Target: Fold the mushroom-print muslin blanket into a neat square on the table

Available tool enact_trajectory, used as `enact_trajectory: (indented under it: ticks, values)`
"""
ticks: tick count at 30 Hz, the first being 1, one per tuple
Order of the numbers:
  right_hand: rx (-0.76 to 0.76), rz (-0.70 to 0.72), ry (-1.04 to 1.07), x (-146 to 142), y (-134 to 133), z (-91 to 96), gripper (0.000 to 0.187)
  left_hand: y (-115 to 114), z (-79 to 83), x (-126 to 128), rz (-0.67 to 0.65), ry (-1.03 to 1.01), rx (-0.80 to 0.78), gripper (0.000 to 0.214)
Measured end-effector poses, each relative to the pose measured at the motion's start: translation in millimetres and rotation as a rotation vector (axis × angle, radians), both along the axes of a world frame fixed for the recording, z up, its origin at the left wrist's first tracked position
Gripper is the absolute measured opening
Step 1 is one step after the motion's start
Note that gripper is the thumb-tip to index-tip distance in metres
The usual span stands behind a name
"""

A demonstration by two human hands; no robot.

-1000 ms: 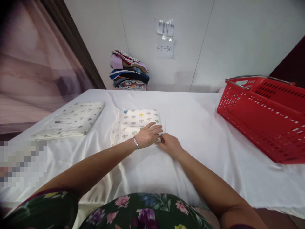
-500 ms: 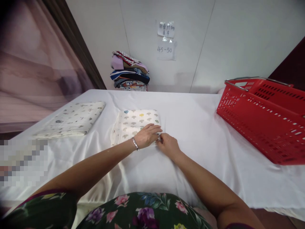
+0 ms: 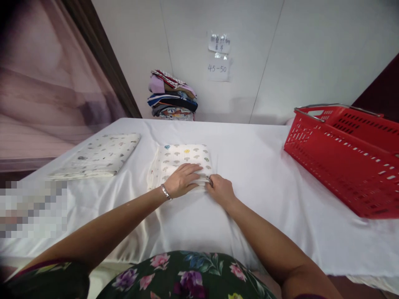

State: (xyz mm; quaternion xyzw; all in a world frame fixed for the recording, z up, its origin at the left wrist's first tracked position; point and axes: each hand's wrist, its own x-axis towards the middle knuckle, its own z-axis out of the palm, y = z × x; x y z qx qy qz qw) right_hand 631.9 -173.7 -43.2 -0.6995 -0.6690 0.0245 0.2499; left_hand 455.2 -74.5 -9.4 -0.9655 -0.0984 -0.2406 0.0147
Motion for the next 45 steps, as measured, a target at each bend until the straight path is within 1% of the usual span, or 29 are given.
enact_trajectory:
  ticks: [4,7,10,13,15,17,18,20,22,23,25,28,29,31,33,34,35,36,38,40,41,45]
  values:
    - [0.026,0.037,-0.058,1,-2,-2.1,0.011,5,3.0,-36,0.088,-0.033,-0.030,0.015]
    - [0.042,0.031,-0.045,1,-2,-4.0,0.010,5,2.7,-58,0.148,-0.020,-0.035,0.021]
    - [0.061,0.021,-0.009,1,-2,-6.2,0.007,5,4.4,-73,0.215,0.012,-0.041,0.025]
    - [0.089,0.034,-0.013,2,-1,-9.0,0.008,14,12.4,-81,0.300,-0.027,0.008,0.022]
    - [0.120,0.080,-0.054,3,-2,-10.8,0.011,26,17.7,-81,0.370,-0.081,0.075,0.021]
    - [0.153,0.134,-0.122,4,-2,-12.2,0.014,39,17.5,-77,0.429,-0.114,0.130,0.020]
    - [0.164,0.153,-0.159,4,-2,-12.5,0.015,45,14.5,-75,0.436,-0.107,0.137,0.019]
    - [0.175,0.166,-0.203,6,-3,-12.5,0.017,53,4.3,-70,0.411,-0.065,0.103,0.019]
    - [0.173,0.164,-0.172,7,-4,-11.6,0.017,55,-5.8,-69,0.385,-0.036,0.033,0.021]
    - [0.163,0.162,-0.132,7,-4,-10.9,0.016,54,-8.7,-69,0.383,-0.035,0.002,0.022]
    - [0.136,0.143,-0.039,7,-3,-9.0,0.014,44,-8.1,-71,0.406,-0.054,-0.013,0.024]
    - [0.082,0.117,0.047,7,-2,-6.1,0.012,18,1.2,-73,0.402,-0.076,0.062,0.033]
    - [0.069,0.113,0.059,7,-2,-5.3,0.012,8,3.1,-72,0.372,-0.089,0.101,0.034]
    - [0.053,0.107,0.071,6,-1,-3.9,0.012,-12,1.2,-68,0.252,-0.108,0.179,0.030]
    - [0.050,0.097,0.072,6,-1,-3.0,0.011,-26,-7.5,-61,0.116,-0.084,0.232,0.020]
    - [0.049,0.094,0.068,6,-1,-2.6,0.011,-30,-12.7,-57,0.076,-0.056,0.239,0.016]
    - [0.047,0.094,0.063,6,-1,-2.4,0.011,-31,-17.5,-53,0.065,-0.027,0.231,0.015]
    - [0.046,0.097,0.059,6,-1,-2.3,0.011,-31,-21.1,-49,0.081,-0.006,0.212,0.014]
    - [0.048,0.107,0.053,6,-1,-2.4,0.010,-27,-23.9,-42,0.161,-0.004,0.162,0.014]
    - [0.055,0.119,0.053,7,-1,-3.1,0.010,-20,-21.6,-38,0.230,-0.028,0.119,0.016]
    - [0.059,0.125,0.051,7,-1,-3.6,0.010,-17,-19.5,-37,0.244,-0.036,0.104,0.017]
    - [0.074,0.141,0.043,8,-1,-5.0,0.012,-12,-14.2,-37,0.214,-0.023,0.053,0.019]
